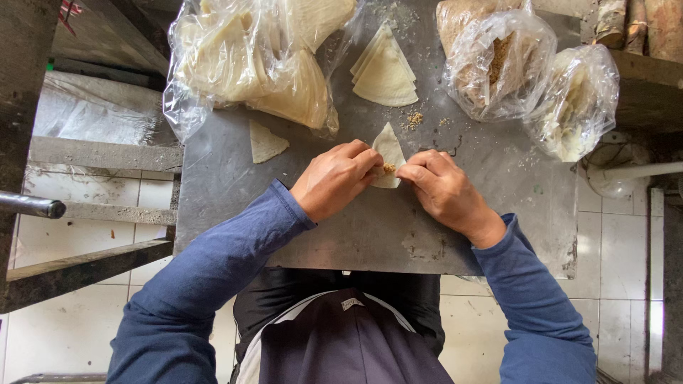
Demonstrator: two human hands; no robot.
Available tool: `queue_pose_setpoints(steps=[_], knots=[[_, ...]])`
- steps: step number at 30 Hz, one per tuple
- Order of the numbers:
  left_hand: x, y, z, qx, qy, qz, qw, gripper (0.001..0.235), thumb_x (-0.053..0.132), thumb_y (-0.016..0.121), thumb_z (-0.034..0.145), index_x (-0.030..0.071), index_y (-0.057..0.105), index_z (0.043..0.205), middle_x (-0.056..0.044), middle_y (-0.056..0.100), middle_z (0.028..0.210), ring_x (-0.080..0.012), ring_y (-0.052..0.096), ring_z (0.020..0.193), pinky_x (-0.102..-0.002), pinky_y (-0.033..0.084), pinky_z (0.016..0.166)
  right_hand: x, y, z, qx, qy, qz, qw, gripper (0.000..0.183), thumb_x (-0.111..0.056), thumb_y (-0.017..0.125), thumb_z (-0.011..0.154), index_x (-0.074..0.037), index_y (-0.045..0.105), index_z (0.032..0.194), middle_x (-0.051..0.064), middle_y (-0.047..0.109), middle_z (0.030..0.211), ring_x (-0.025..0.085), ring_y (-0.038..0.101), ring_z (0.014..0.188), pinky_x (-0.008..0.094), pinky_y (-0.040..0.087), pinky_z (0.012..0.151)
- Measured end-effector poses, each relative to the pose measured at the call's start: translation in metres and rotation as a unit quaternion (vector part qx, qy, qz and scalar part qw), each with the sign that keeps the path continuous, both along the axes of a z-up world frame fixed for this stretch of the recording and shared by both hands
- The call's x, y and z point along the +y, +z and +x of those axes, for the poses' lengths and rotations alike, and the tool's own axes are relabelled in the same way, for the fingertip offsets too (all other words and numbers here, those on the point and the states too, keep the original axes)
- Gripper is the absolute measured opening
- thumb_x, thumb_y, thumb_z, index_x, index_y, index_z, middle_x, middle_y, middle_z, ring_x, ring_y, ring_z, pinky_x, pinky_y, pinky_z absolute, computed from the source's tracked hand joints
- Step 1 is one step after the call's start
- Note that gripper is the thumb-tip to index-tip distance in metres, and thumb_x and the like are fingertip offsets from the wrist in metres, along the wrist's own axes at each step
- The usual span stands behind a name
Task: The person folds triangular pastry wrappers, adds a granular filling, and seals them into small packets. They repeat this process multiple times, placing the finished pastries into a plastic bag.
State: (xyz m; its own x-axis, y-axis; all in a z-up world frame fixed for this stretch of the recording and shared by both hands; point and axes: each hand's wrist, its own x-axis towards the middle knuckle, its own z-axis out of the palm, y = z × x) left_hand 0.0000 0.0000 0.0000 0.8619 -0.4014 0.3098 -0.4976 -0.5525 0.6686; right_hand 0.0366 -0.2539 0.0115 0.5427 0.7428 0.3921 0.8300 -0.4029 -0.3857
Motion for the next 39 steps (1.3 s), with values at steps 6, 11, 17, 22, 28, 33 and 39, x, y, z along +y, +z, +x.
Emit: queue_pose_setpoints(steps=[6,11,17,22,28,33,39], knots=[[0.0,0.002,0.001,-0.003,-0.001,-0.013,1.0,0.017,0.013,0.071,0.089,0.008,0.059,0.1,-0.009,0.063,0.098,-0.0325,0.065,0.094,-0.044,0.054,0.077,0.019,0.005,-0.006,-0.01,0.004,0.028,1.0,0.032,0.007,0.074,0.083,-0.008,0.066,0.111,0.008,0.065,0.108,0.029,0.064,0.097,0.039,0.053,0.087],[0.0,0.0,0.001,-0.009,0.007,-0.007,1.0,0.017,0.011,0.07,0.089,0.007,0.059,0.101,-0.01,0.063,0.099,-0.0328,0.065,0.094,-0.044,0.054,0.076,0.022,0.006,-0.007,0.02,0.011,0.067,0.998,0.032,0.006,0.078,0.086,-0.005,0.064,0.113,0.01,0.062,0.112,0.028,0.065,0.1,0.037,0.056,0.086],[0.001,-0.001,0.001,-0.035,-0.003,0.001,0.999,0.016,0.011,0.07,0.089,0.008,0.063,0.104,-0.01,0.064,0.1,-0.031,0.066,0.093,-0.043,0.055,0.076,0.023,0.006,-0.008,0.038,-0.005,0.059,0.997,0.033,0.003,0.08,0.085,-0.004,0.066,0.113,0.011,0.061,0.115,0.027,0.065,0.102,0.036,0.055,0.088],[0.003,0.001,0.001,-0.063,-0.023,0.024,0.997,0.021,0.011,0.07,0.089,0.009,0.067,0.11,-0.009,0.064,0.101,-0.0301,0.066,0.093,-0.041,0.056,0.076,0.022,0.005,-0.007,-0.05,-0.02,0.003,0.999,0.022,-0.008,0.083,0.086,-0.01,0.072,0.105,0.001,0.066,0.106,0.021,0.062,0.096,0.036,0.043,0.086],[0.009,0.001,0.005,-0.124,-0.07,0.088,0.986,0.027,0.016,0.072,0.088,0.007,0.068,0.113,-0.007,0.061,0.101,-0.0263,0.065,0.093,-0.038,0.057,0.079,0.018,0.007,-0.006,-0.068,-0.008,-0.03,0.997,0.025,-0.014,0.083,0.085,-0.011,0.072,0.108,0.0,0.067,0.107,0.019,0.063,0.101,0.037,0.041,0.094],[0.009,-0.002,0.005,-0.161,-0.064,0.166,0.971,0.035,0.013,0.071,0.083,0.008,0.07,0.118,-0.006,0.06,0.1,-0.0239,0.065,0.093,-0.035,0.057,0.077,0.017,0.012,-0.005,-0.025,0.011,-0.022,0.999,0.038,-0.024,0.086,0.078,-0.009,0.071,0.11,0.001,0.067,0.109,0.021,0.063,0.102,0.039,0.039,0.094],[0.007,-0.001,0.008,-0.128,-0.073,0.087,0.985,0.031,0.025,0.072,0.088,0.007,0.069,0.112,-0.008,0.058,0.095,-0.0259,0.064,0.088,-0.038,0.057,0.074,0.019,0.01,-0.007,-0.101,-0.006,-0.06,0.993,0.028,-0.019,0.084,0.086,-0.011,0.072,0.111,0.0,0.068,0.112,0.02,0.064,0.105,0.039,0.04,0.098]])
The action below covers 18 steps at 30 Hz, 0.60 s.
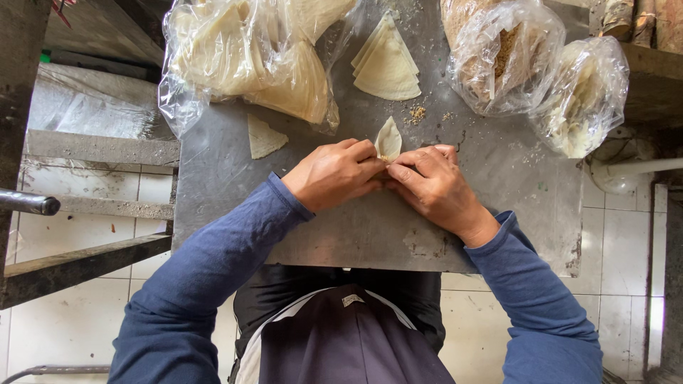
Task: The person folds triangular pastry wrappers, adds a granular filling, and seals them into small packets. They repeat this process multiple times, placing the finished pastries into a plastic bag.
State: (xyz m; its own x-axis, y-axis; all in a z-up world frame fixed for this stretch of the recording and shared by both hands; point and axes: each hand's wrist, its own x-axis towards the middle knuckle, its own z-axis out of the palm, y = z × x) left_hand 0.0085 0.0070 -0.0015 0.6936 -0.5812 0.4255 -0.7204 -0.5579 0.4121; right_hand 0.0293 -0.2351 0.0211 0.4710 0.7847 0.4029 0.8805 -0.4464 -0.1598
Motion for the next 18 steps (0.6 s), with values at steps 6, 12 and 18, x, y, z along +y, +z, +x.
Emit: queue_pose_setpoints(steps=[6,12,18], knots=[[0.0002,-0.0039,-0.0018,-0.047,0.02,0.055,0.997,0.03,0.012,0.071,0.087,0.008,0.069,0.116,-0.006,0.059,0.1,-0.0236,0.065,0.094,-0.035,0.058,0.078,0.0016,0.0005,-0.0017,-0.007,-0.009,0.013,1.0,0.023,-0.016,0.082,0.092,-0.01,0.071,0.111,0.0,0.068,0.109,0.02,0.065,0.102,0.038,0.041,0.097],[-0.0035,-0.0048,0.0,0.019,0.032,-0.036,0.999,0.021,0.016,0.074,0.091,0.009,0.07,0.111,-0.007,0.06,0.097,-0.0263,0.065,0.091,-0.038,0.057,0.076,0.005,0.0024,-0.002,0.011,-0.001,0.023,1.0,0.028,-0.018,0.081,0.086,-0.009,0.071,0.11,0.003,0.067,0.107,0.023,0.065,0.098,0.039,0.041,0.093],[0.0023,-0.0012,0.002,0.028,-0.001,-0.067,0.997,0.027,0.011,0.075,0.084,0.009,0.071,0.111,-0.009,0.062,0.103,-0.0293,0.067,0.093,-0.04,0.057,0.076,0.002,-0.0029,-0.002,-0.02,0.004,0.021,1.0,0.023,-0.008,0.076,0.091,-0.008,0.066,0.113,0.003,0.069,0.107,0.022,0.066,0.096,0.04,0.042,0.093]])
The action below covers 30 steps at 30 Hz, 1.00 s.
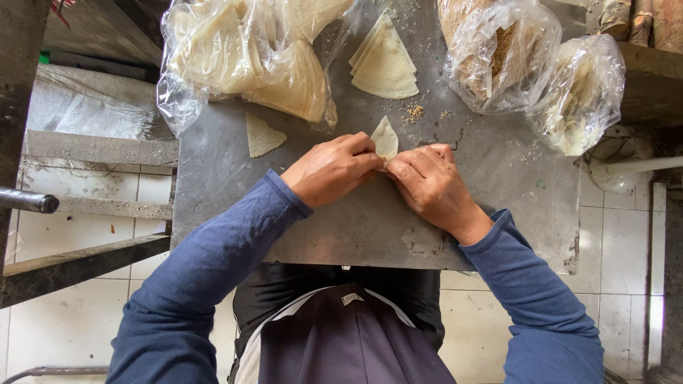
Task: The person folds triangular pastry wrappers, adds a granular filling, and seals them into small packets. They repeat this process multiple times, placing the finished pastries into a plastic bag.
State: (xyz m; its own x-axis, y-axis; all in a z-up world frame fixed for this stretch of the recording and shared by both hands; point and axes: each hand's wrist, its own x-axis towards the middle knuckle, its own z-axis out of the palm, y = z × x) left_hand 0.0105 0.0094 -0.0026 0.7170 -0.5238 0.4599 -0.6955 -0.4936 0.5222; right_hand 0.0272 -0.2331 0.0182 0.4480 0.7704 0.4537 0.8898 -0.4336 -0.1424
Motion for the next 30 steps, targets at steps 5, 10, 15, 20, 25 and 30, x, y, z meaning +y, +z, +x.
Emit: queue_pose_setpoints(steps=[5,10,15,20,25,30], knots=[[-0.004,-0.003,-0.005,0.047,0.001,-0.026,0.999,0.019,0.007,0.073,0.089,0.006,0.07,0.107,-0.011,0.064,0.1,-0.0316,0.068,0.088,-0.04,0.057,0.075,-0.001,-0.003,0.0,0.068,-0.005,0.045,0.997,0.019,-0.005,0.072,0.096,-0.007,0.065,0.113,0.005,0.069,0.103,0.023,0.066,0.091,0.038,0.043,0.091],[-0.011,-0.005,-0.006,0.102,0.059,-0.062,0.991,0.017,0.006,0.072,0.088,0.006,0.069,0.105,-0.012,0.066,0.097,-0.033,0.068,0.086,-0.041,0.056,0.074,0.002,-0.006,-0.001,0.115,-0.053,0.062,0.99,0.019,-0.003,0.072,0.095,-0.008,0.066,0.113,0.006,0.068,0.102,0.025,0.065,0.093,0.038,0.044,0.089],[-0.015,0.002,-0.011,0.149,0.116,-0.075,0.979,0.02,0.008,0.074,0.085,0.005,0.067,0.104,-0.013,0.066,0.094,-0.0322,0.068,0.084,-0.041,0.056,0.072,0.005,-0.007,0.001,0.146,-0.065,0.09,0.983,0.02,-0.007,0.074,0.095,-0.008,0.066,0.113,0.007,0.065,0.106,0.026,0.064,0.099,0.038,0.047,0.088],[-0.013,0.008,-0.011,0.194,0.111,-0.118,0.968,0.024,0.007,0.073,0.084,0.004,0.062,0.105,-0.012,0.065,0.093,-0.0296,0.069,0.083,-0.039,0.056,0.072,0.006,-0.002,0.001,0.091,-0.028,0.031,0.995,0.021,-0.005,0.075,0.091,-0.009,0.067,0.109,0.003,0.066,0.106,0.023,0.064,0.1,0.04,0.043,0.093],[-0.008,0.006,-0.007,0.148,0.071,-0.068,0.984,0.018,0.011,0.075,0.085,0.007,0.065,0.1,-0.013,0.066,0.093,-0.0344,0.068,0.084,-0.042,0.055,0.072,0.008,0.003,-0.001,0.069,-0.019,0.01,0.997,0.025,-0.013,0.08,0.084,-0.011,0.067,0.105,0.003,0.064,0.102,0.024,0.06,0.096,0.041,0.038,0.09],[-0.011,0.001,-0.008,0.141,0.08,0.007,0.987,0.013,0.016,0.074,0.091,0.008,0.067,0.097,-0.013,0.067,0.096,-0.0365,0.067,0.084,-0.045,0.055,0.072,0.009,0.001,0.001,0.081,-0.015,-0.004,0.997,0.026,-0.01,0.079,0.088,-0.01,0.066,0.112,0.004,0.063,0.106,0.024,0.061,0.102,0.039,0.04,0.097]])
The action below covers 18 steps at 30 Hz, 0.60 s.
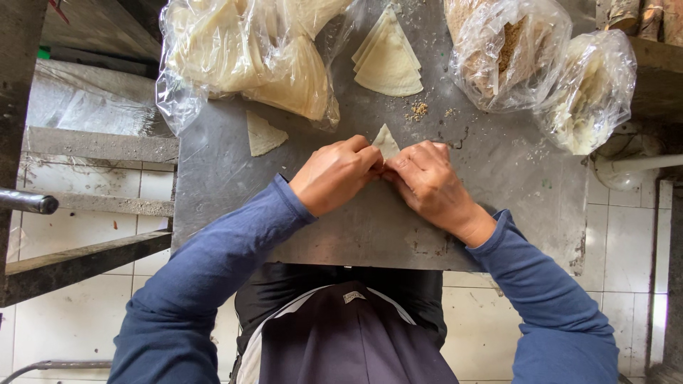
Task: The person folds triangular pastry wrappers, adds a granular filling, and seals them into small packets. They repeat this process multiple times, placing the finished pastries into a plastic bag.
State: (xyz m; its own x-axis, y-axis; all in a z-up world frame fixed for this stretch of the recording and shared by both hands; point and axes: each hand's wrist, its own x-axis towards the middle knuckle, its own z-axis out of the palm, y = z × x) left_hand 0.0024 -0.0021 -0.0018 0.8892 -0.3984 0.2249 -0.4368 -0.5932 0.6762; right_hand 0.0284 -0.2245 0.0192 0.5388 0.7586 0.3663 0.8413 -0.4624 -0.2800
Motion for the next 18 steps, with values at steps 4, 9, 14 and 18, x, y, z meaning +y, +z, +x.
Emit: queue_pose_setpoints(steps=[4,9,14,18], knots=[[-0.002,-0.002,-0.002,0.023,0.025,0.022,0.999,0.012,0.01,0.07,0.087,0.007,0.066,0.098,-0.014,0.066,0.097,-0.0369,0.068,0.087,-0.046,0.055,0.072,-0.001,0.004,0.008,0.019,0.024,0.004,1.0,0.03,-0.017,0.081,0.087,-0.009,0.066,0.112,0.003,0.063,0.1,0.023,0.061,0.095,0.04,0.038,0.093],[-0.003,0.001,-0.002,0.019,0.057,-0.011,0.998,0.012,0.01,0.07,0.085,0.012,0.068,0.097,-0.011,0.069,0.093,-0.0354,0.069,0.089,-0.045,0.055,0.074,0.003,0.009,0.017,0.028,0.04,-0.016,0.999,0.024,-0.018,0.081,0.086,-0.012,0.067,0.104,0.0,0.063,0.096,0.021,0.062,0.094,0.039,0.037,0.09],[0.0,0.006,-0.001,0.056,0.074,-0.059,0.994,0.016,0.016,0.074,0.087,0.01,0.064,0.099,-0.011,0.068,0.091,-0.035,0.068,0.085,-0.044,0.054,0.071,0.005,0.011,0.017,0.003,0.02,-0.016,1.0,0.017,-0.02,0.081,0.087,-0.013,0.071,0.099,0.0,0.062,0.094,0.021,0.06,0.093,0.038,0.038,0.089],[0.001,0.004,0.0,0.053,0.078,-0.066,0.993,0.017,0.016,0.075,0.089,0.008,0.064,0.098,-0.012,0.066,0.087,-0.036,0.067,0.084,-0.045,0.053,0.07,0.004,0.009,0.017,-0.041,0.028,-0.019,0.999,0.017,-0.018,0.08,0.091,-0.013,0.071,0.104,-0.001,0.063,0.097,0.02,0.061,0.095,0.039,0.039,0.093]])
